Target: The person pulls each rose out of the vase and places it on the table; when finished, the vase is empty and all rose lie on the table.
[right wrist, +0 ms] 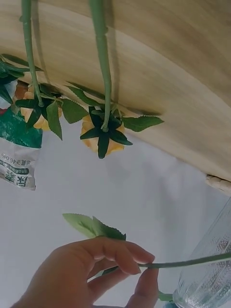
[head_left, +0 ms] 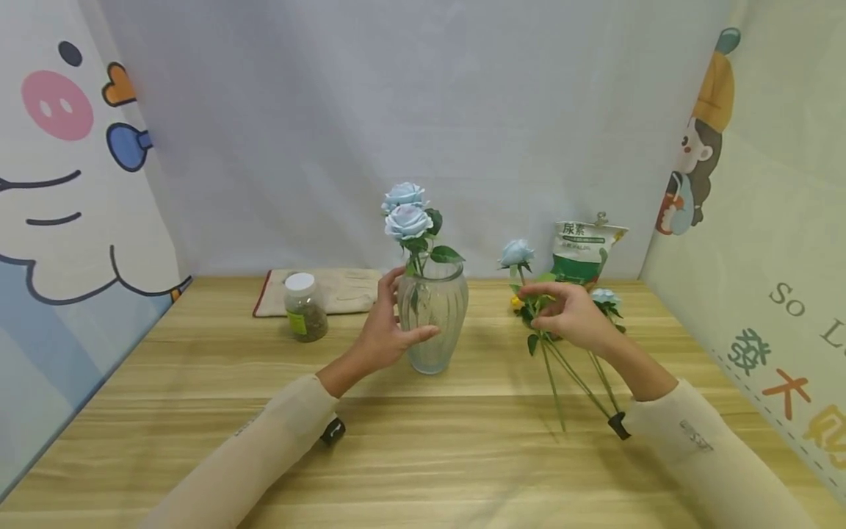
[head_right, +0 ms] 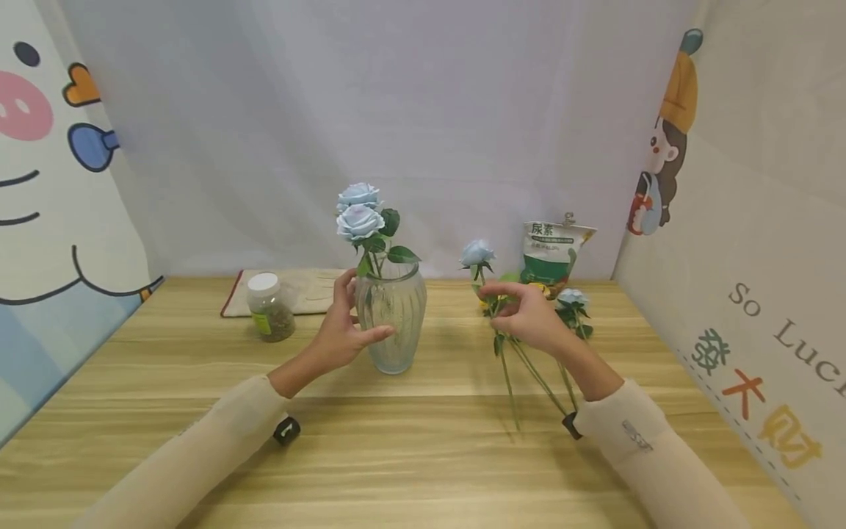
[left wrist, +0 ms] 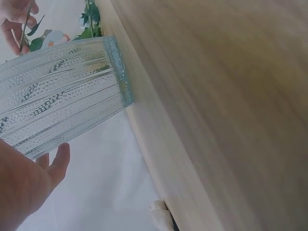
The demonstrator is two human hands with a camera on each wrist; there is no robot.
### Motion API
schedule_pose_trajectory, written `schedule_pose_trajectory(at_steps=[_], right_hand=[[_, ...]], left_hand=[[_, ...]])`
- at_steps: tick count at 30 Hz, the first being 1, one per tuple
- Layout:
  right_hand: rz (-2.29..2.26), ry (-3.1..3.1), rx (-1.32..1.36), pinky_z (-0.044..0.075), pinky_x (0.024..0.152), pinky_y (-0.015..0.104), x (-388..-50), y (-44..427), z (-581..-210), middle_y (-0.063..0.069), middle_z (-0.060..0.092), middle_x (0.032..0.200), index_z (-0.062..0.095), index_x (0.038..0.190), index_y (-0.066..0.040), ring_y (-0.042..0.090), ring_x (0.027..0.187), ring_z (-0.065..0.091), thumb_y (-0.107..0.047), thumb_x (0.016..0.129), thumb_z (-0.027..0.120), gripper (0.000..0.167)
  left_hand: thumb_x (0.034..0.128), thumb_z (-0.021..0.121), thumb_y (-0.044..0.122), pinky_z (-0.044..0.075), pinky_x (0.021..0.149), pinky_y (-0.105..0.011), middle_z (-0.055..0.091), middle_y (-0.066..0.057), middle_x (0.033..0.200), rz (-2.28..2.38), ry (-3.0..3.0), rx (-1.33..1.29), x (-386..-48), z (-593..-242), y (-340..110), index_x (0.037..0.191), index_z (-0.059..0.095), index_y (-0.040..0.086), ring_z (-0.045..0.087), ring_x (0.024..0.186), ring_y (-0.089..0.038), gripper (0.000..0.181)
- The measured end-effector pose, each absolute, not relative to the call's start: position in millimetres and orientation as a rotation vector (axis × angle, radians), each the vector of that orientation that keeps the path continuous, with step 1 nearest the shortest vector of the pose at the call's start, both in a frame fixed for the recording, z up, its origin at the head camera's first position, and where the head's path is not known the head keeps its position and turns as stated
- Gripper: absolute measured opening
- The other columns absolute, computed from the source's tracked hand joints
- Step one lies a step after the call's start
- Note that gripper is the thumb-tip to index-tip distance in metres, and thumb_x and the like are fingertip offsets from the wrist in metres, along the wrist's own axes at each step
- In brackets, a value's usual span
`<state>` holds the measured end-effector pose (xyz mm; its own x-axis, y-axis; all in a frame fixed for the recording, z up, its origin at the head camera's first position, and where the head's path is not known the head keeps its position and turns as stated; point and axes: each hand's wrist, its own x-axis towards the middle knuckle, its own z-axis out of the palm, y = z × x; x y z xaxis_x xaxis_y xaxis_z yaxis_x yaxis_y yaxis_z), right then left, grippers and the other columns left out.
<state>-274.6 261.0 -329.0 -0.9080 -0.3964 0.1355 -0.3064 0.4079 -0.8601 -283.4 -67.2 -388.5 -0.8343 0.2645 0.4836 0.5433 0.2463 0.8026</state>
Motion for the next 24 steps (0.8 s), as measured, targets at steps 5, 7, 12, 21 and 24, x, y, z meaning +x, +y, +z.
schedule_pose_trajectory(at_steps=[5, 7, 12, 21, 24], right_hand=[[-1.489, 2.502, -0.641, 0.036, 0.051, 0.025, -281, 260, -337, 0.028, 0.050, 0.140, 0.053, 0.137, 0.005, 0.007, 0.050, 0.039, 0.010, 0.087, 0.062, 0.051], [-1.454, 2.497, -0.660, 0.038, 0.051, 0.026, -284, 259, -340, 0.028, 0.050, 0.139, 0.053, 0.136, 0.006, 0.007, 0.048, 0.039, 0.008, 0.087, 0.063, 0.050], [-1.354, 2.518, -0.635, 0.044, 0.050, 0.031, -290, 256, -345, 0.026, 0.051, 0.138, 0.055, 0.135, 0.004, 0.010, 0.048, 0.044, 0.002, 0.089, 0.066, 0.047], [-1.187, 2.527, -0.594, 0.049, 0.051, 0.040, -301, 258, -353, 0.022, 0.057, 0.133, 0.057, 0.135, 0.002, 0.015, 0.051, 0.048, 0.000, 0.089, 0.067, 0.048], [-1.151, 2.498, -0.582, 0.050, 0.052, 0.041, -302, 260, -355, 0.022, 0.055, 0.137, 0.057, 0.134, 0.003, 0.021, 0.059, 0.054, 0.001, 0.090, 0.066, 0.046]], left_hand=[[0.0822, 0.084, 0.023, 0.038, 0.099, -0.068, 0.023, -0.024, 0.157, -1.621, -2.284, -0.747, -284, -388, -68, 0.155, 0.011, 0.020, 0.026, 0.143, -0.044, 0.103], [0.0824, 0.084, 0.023, 0.038, 0.100, -0.067, 0.023, -0.024, 0.157, -1.624, -2.290, -0.746, -284, -388, -68, 0.155, 0.011, 0.020, 0.025, 0.143, -0.043, 0.103], [0.0825, 0.083, 0.021, 0.037, 0.101, -0.067, 0.023, -0.024, 0.157, -1.624, -2.288, -0.751, -283, -387, -68, 0.155, 0.010, 0.019, 0.022, 0.145, -0.042, 0.103], [0.0825, 0.083, 0.019, 0.040, 0.097, -0.067, 0.027, -0.023, 0.155, -1.634, -2.279, -0.754, -283, -387, -68, 0.155, 0.011, 0.019, 0.027, 0.143, -0.041, 0.102], [0.0825, 0.083, 0.017, 0.040, 0.096, -0.067, 0.029, -0.023, 0.154, -1.645, -2.274, -0.766, -283, -387, -68, 0.155, 0.010, 0.019, 0.029, 0.142, -0.042, 0.102]])
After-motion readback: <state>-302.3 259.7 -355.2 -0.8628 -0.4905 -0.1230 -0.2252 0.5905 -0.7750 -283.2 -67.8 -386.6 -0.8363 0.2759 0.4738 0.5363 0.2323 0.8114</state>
